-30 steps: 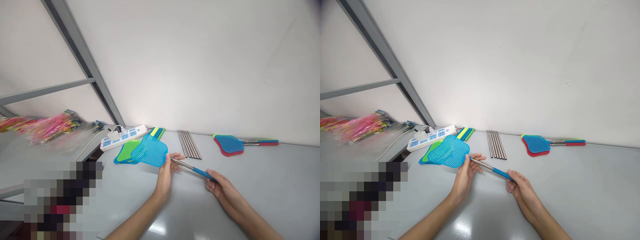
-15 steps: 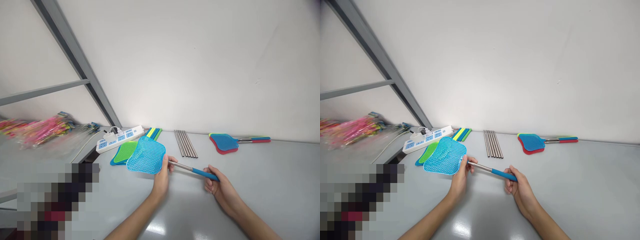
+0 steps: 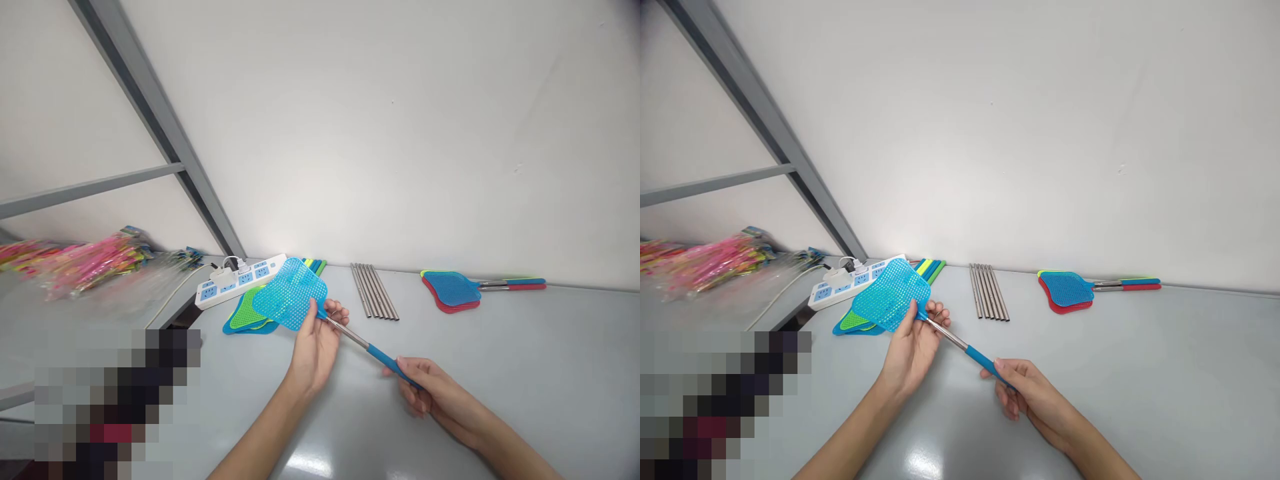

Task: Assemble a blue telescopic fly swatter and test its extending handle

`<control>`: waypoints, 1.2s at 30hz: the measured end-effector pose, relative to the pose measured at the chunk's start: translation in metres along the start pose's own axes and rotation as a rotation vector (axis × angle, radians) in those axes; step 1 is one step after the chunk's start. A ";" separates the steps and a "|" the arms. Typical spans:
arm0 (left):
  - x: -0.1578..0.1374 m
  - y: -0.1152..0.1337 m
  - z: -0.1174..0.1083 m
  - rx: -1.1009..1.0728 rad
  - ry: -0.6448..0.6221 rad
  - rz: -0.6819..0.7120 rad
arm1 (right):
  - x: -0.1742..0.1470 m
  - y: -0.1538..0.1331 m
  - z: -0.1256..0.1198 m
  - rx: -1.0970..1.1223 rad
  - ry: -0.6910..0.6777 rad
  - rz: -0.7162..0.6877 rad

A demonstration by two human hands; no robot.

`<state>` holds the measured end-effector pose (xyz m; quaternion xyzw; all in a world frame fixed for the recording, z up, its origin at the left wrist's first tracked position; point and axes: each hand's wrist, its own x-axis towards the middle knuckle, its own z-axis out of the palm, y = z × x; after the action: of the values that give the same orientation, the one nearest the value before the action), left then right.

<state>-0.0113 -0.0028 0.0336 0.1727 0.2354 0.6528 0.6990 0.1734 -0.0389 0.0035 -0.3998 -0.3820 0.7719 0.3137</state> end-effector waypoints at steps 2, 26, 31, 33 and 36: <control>0.000 -0.001 -0.001 -0.085 -0.004 -0.038 | -0.001 -0.002 0.001 0.005 -0.002 0.009; -0.016 -0.007 0.007 -0.103 -0.001 -0.047 | -0.005 0.010 0.011 0.266 -0.044 0.272; -0.016 -0.006 0.007 -0.097 0.020 -0.044 | -0.006 0.010 0.009 0.293 -0.038 0.313; -0.016 -0.007 0.006 -0.106 0.009 -0.044 | -0.006 0.011 0.009 0.302 -0.035 0.320; -0.016 -0.008 0.005 -0.114 -0.009 -0.049 | -0.004 0.010 0.007 0.300 -0.034 0.295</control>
<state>-0.0022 -0.0195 0.0351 0.1298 0.1990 0.6472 0.7244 0.1673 -0.0495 -0.0005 -0.3871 -0.2055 0.8643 0.2469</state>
